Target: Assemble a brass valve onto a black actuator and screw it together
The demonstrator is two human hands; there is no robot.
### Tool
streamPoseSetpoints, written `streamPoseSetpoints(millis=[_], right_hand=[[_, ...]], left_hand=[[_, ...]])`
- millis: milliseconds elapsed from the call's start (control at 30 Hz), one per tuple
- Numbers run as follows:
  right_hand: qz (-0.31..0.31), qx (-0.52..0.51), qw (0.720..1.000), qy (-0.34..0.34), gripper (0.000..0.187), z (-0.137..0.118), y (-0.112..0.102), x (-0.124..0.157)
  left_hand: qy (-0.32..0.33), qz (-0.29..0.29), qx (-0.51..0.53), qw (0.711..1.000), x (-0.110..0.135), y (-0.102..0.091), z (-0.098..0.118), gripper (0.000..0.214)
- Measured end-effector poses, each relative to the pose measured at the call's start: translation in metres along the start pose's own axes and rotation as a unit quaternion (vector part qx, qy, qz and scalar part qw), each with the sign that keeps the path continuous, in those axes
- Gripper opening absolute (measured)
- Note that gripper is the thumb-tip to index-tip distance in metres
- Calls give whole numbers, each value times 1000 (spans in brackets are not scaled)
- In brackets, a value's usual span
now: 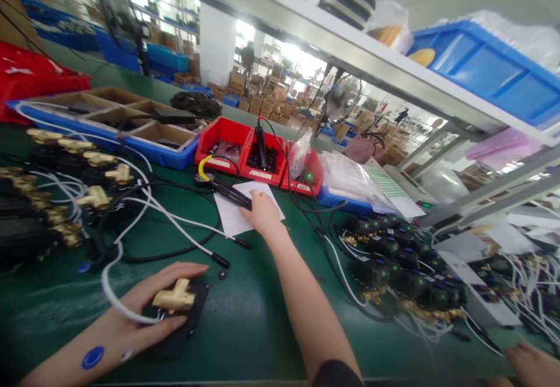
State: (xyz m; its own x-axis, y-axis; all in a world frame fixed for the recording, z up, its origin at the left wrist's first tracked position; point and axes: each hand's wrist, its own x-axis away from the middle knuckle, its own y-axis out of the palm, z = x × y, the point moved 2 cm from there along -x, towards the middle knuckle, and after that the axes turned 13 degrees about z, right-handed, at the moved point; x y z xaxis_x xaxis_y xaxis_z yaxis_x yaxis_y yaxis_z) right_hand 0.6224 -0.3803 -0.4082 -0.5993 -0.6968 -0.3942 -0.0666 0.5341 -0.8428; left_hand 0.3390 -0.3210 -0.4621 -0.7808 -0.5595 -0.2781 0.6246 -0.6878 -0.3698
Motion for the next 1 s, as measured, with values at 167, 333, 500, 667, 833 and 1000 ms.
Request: streamPoseSetpoints(millis=[167, 333, 500, 667, 833, 1000], right_hand=[[-28, -66, 997, -2, 16, -6, 29, -26], [-23, -216, 976, 24, 17, -5, 2, -26], [-33, -440, 890, 115, 34, -31, -36, 9], [-38, -605, 771, 197, 44, -59, -57, 45], [-52, -675, 694, 245, 47, -66, -60, 56], [-66, -704, 655, 268, 63, -74, -67, 55]], left_hand=[[-18, 105, -9, 994, 31, 5, 1, 75], [-26, 42, 4, 999, 36, 7, -6, 79], [-1, 85, 23, 996, 25, 10, -6, 76], [34, 117, -3, 993, 29, 14, -15, 79], [38, 120, 1, 992, 29, 10, -12, 76], [15, 124, 7, 992, 32, 12, -12, 75]])
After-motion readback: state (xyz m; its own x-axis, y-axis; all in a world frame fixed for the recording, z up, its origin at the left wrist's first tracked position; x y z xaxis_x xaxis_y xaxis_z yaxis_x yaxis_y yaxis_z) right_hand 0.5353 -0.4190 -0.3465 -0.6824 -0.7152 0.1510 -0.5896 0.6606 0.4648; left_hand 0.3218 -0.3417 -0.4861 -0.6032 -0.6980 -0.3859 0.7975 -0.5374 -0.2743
